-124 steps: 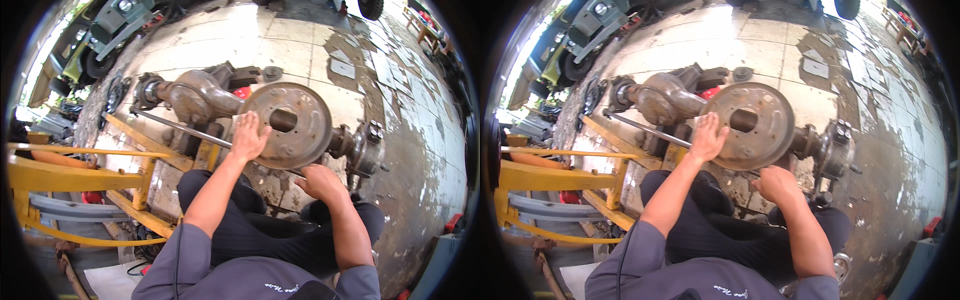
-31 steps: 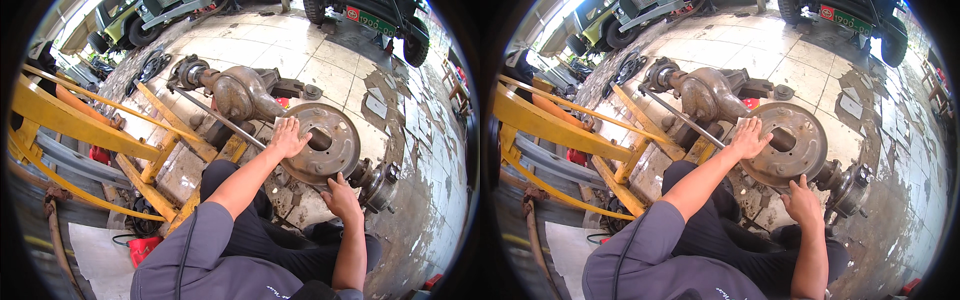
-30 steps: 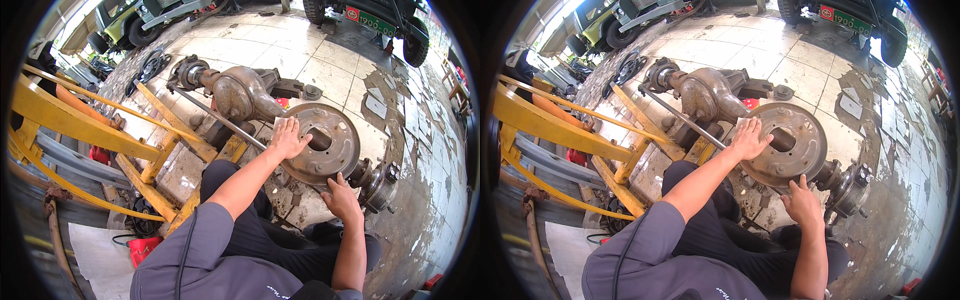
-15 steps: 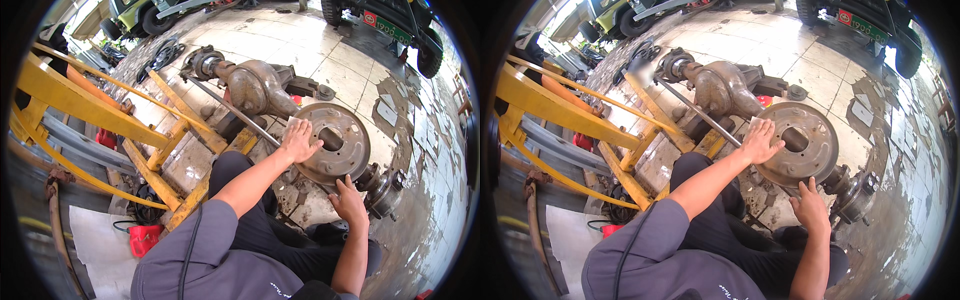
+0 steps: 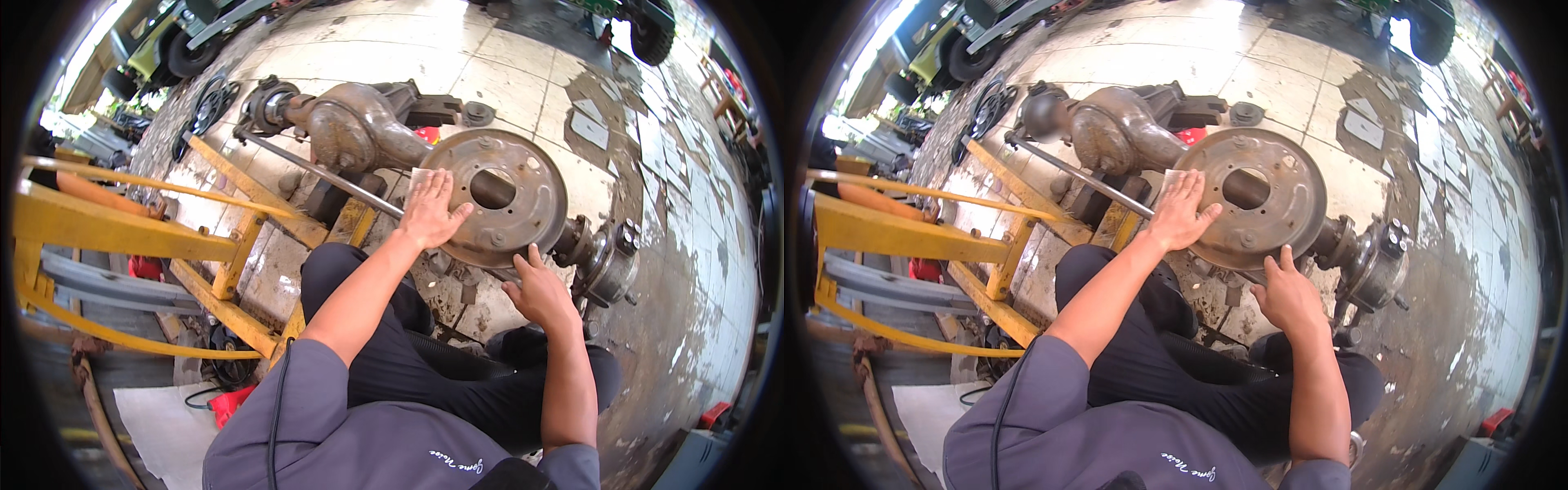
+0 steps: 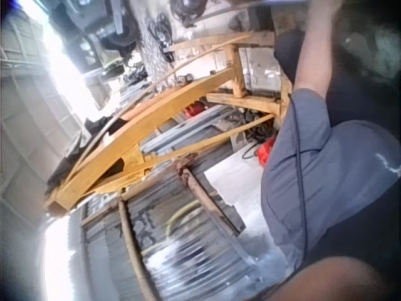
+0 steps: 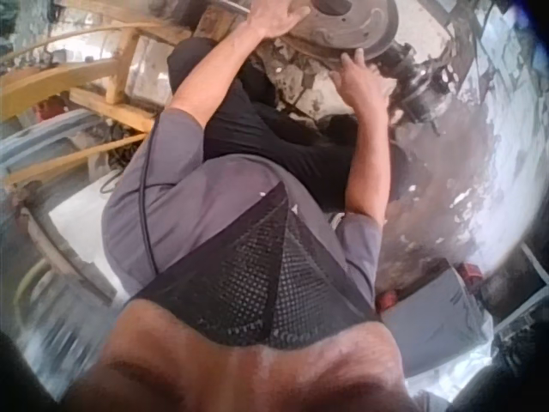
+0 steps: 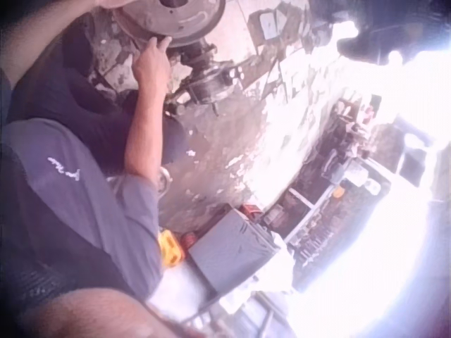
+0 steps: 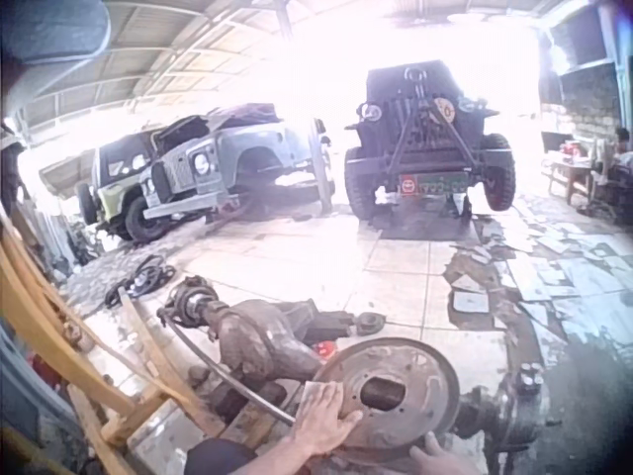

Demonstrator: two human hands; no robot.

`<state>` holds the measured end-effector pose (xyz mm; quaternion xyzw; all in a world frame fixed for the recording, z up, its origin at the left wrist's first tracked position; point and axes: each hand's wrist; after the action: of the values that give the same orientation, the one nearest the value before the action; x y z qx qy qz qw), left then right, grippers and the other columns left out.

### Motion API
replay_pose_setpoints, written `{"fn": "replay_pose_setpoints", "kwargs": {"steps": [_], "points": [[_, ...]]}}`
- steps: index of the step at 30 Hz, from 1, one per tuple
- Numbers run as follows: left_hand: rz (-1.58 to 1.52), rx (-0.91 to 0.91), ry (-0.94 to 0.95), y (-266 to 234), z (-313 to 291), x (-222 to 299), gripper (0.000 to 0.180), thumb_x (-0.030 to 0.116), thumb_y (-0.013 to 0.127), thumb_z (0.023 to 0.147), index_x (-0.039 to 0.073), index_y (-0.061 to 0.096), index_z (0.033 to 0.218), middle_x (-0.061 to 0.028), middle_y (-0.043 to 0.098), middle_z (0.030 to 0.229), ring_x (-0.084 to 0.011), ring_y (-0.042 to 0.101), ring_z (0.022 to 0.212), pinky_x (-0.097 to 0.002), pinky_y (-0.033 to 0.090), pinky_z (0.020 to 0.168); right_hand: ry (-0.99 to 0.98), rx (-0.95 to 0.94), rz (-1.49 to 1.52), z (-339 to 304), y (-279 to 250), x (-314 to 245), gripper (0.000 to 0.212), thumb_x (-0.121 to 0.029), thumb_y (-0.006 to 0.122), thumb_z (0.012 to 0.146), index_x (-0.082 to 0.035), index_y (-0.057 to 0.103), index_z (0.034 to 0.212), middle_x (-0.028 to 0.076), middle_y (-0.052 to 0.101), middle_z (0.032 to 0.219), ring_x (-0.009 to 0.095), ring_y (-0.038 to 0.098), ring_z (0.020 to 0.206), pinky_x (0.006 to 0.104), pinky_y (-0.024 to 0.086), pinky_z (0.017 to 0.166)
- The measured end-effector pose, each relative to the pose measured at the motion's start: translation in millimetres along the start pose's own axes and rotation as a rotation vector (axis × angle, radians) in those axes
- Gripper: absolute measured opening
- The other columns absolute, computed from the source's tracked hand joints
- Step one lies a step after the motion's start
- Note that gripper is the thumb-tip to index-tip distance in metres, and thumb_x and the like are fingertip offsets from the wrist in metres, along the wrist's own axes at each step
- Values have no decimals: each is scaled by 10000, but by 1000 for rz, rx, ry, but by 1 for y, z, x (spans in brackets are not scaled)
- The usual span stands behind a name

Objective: The person scrubs a metal brake drum attached to a vehicle axle assembly using a small abrasive pad. The person rotates the drum to clean different sections of its surface.

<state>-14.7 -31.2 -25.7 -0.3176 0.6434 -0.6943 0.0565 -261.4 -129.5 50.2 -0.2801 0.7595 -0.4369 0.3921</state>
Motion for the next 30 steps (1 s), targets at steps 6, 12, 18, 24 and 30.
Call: {"fn": "replay_pose_setpoints", "kwargs": {"steps": [6,12,18,24,30], "points": [[10,-11,-28,-12,27,-12,873,645,342,984,-35,256,1524,-237,212,1601,-383,168,1496,-465,163,1218,49,-78,49,3,-7,-13,576,-302,662,902,1,488,1359,342,313,1507,474,601,1105,489,491,948],[0,-33,25,-2,-4,-3,904,667,345,973,-34,233,1533,-245,207,1601,-391,162,1496,-478,154,1215,23,-1,71,-3,-1,-1,567,-258,688,869,35,516,1323,338,341,1496,431,647,1053,478,533,890],[17,-10,1,-12,27,-10,905,661,341,978,-63,257,1514,-276,221,1584,-411,172,1489,-471,147,1216,13,-3,50,2,1,-9,541,-245,680,868,63,526,1285,363,361,1469,429,670,987,479,543,855],[57,30,22,2,7,0,931,676,327,974,-89,263,1501,-289,233,1575,-416,180,1485,-461,145,1219,13,6,68,-1,4,0,554,-256,680,867,74,524,1284,368,351,1472,433,667,996,468,548,846],[22,16,-25,-6,23,-1,938,678,322,974,-98,262,1498,-298,235,1570,-425,196,1477,-465,152,1216,17,1,29,4,6,-7,560,-258,678,869,69,521,1295,370,356,1468,424,669,1001,468,546,856]]}}
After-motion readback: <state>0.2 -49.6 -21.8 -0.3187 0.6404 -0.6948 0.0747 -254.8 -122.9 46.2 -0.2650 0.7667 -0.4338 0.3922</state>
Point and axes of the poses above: each hand's wrist, its own z-axis towards the middle knuckle, its own y-axis out of the palm, x = y × z
